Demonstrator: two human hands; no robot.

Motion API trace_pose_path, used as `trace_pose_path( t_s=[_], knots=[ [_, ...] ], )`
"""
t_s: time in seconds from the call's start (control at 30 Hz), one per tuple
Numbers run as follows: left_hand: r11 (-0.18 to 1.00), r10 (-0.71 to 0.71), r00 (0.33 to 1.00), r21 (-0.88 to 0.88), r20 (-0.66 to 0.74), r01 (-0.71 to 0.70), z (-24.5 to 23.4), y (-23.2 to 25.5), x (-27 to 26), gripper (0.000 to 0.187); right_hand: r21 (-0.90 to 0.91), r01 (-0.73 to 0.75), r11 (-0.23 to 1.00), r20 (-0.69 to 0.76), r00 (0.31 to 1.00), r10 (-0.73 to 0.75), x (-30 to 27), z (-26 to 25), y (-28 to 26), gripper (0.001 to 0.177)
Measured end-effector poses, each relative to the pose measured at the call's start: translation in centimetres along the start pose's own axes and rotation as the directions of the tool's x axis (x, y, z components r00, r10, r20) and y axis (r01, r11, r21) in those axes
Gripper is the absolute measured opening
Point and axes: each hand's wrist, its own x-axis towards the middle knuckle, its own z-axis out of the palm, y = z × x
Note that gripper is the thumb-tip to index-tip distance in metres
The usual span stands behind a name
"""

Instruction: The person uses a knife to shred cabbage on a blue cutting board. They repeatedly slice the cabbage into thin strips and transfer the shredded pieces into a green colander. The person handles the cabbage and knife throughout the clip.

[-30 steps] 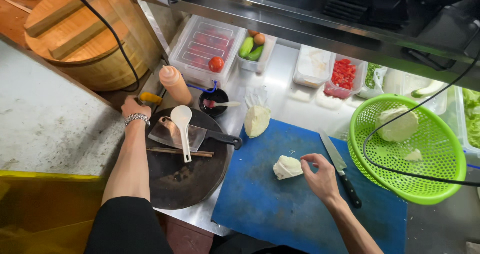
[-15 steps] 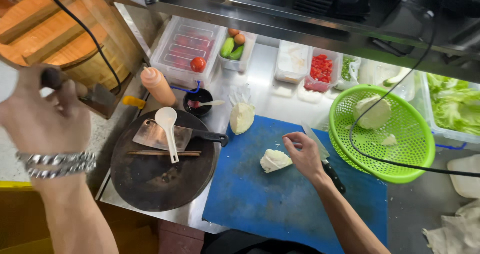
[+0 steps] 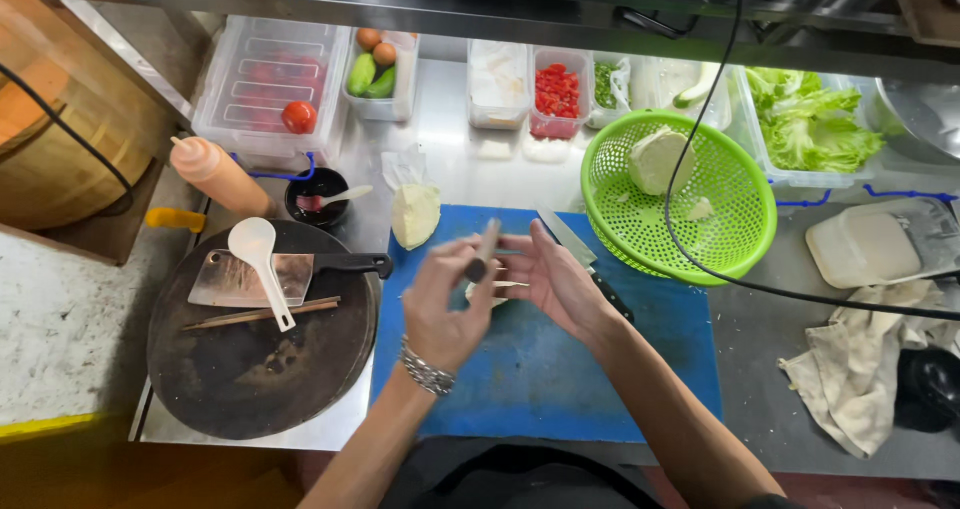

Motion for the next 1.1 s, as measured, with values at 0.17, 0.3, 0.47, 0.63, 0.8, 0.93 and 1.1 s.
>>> trace_pose_path(
  t_s=[0.17,0.3,0.47,0.63,0.8,0.93,1.1],
  knots=[
    [0.987,0.159,0.943,-0.075,0.291,-0.144,3.0,1.1,-7.6,0.014,-0.010,-0.224,0.975,-0.297,0.931,0.211,-2.1,-2.3,1.1,0.038],
    [0.954,0.265,0.839,-0.257,0.476,-0.156,3.1,-1.7,-11.2,0.025,-0.034,-0.231,0.972,-0.347,0.915,0.205,-2.9,-7.0,4.8,0.017],
    [0.931,-0.259,0.698,0.365,0.668,-0.004,5.4,-13.1,-15.4,0.049,-0.350,-0.316,0.882,-0.512,0.853,0.102,-5.5,-10.0,4.4,0.031],
    [0.876,-0.328,0.504,0.458,0.799,-0.154,5.5,-19.6,-19.0,0.063,-0.535,-0.310,0.786,-0.448,0.893,0.046,-7.2,-11.5,6.5,0.035],
    [0.938,-0.172,0.366,0.265,0.915,-0.222,3.3,-18.9,-18.4,0.064,-0.709,-0.338,0.618,-0.458,0.888,-0.039,-7.6,-13.9,9.7,0.037],
    [0.929,-0.125,0.421,0.255,0.898,-0.268,3.1,-19.1,-19.3,0.064,-0.825,-0.264,0.499,-0.419,0.879,-0.229,-6.8,-16.1,13.0,0.031],
    [0.917,-0.156,0.426,0.292,0.891,-0.274,3.9,-19.4,-20.1,0.059,-0.781,-0.284,0.557,-0.433,0.888,-0.154,-7.0,-13.8,11.4,0.026]
  ],
)
